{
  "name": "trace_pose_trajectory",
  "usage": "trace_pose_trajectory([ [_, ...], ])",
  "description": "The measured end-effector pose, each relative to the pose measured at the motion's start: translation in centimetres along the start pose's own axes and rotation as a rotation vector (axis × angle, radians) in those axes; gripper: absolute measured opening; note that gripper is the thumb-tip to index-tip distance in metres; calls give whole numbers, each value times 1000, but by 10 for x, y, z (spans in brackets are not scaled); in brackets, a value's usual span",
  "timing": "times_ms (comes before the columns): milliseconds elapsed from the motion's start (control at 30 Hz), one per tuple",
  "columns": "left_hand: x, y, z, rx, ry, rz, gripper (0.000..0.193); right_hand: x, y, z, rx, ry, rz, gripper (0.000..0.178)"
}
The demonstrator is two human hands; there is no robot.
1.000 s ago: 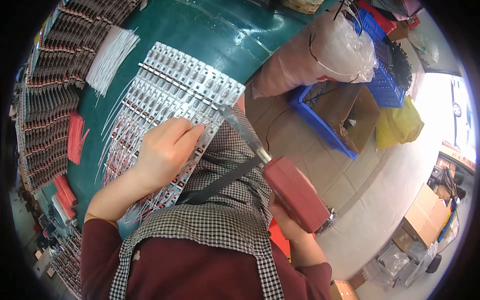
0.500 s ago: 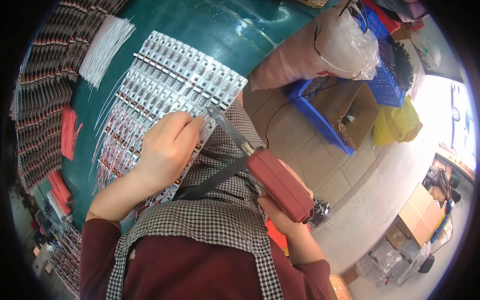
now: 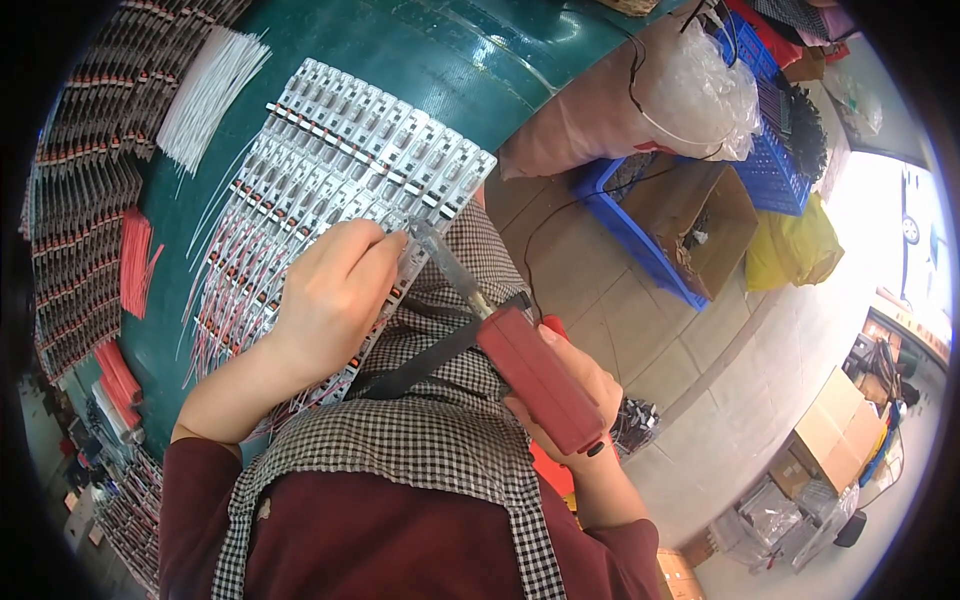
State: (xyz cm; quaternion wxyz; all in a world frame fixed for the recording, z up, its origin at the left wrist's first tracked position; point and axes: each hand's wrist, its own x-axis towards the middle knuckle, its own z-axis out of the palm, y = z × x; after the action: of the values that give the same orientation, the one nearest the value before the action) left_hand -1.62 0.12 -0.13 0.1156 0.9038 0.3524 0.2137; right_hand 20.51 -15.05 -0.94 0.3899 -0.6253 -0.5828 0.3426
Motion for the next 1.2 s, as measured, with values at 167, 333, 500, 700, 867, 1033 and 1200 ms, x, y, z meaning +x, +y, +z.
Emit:
trace_pose_trajectory([
  [167,2,2,-1,-7,-20,-1,15,-1,3,-5,-32,-22,-49,62],
  [333,2,2,-2,-12,-34,-6,15,-21,11,-2,88,42,116,63],
  [500,4,1,-4,4,-43,1,14,-24,13,-7,1,-5,138,66],
  [700,4,0,-2,27,-15,-1,14,-23,4,-2,370,117,313,72],
  [867,5,-1,-4,16,-22,4,16,-27,6,-4,353,109,331,73],
  [1033,5,-1,-3,-18,17,48,19,-28,6,-3,356,127,320,70],
  [1200,5,2,0,37,-4,115,18,-30,9,-6,269,81,320,66],
])
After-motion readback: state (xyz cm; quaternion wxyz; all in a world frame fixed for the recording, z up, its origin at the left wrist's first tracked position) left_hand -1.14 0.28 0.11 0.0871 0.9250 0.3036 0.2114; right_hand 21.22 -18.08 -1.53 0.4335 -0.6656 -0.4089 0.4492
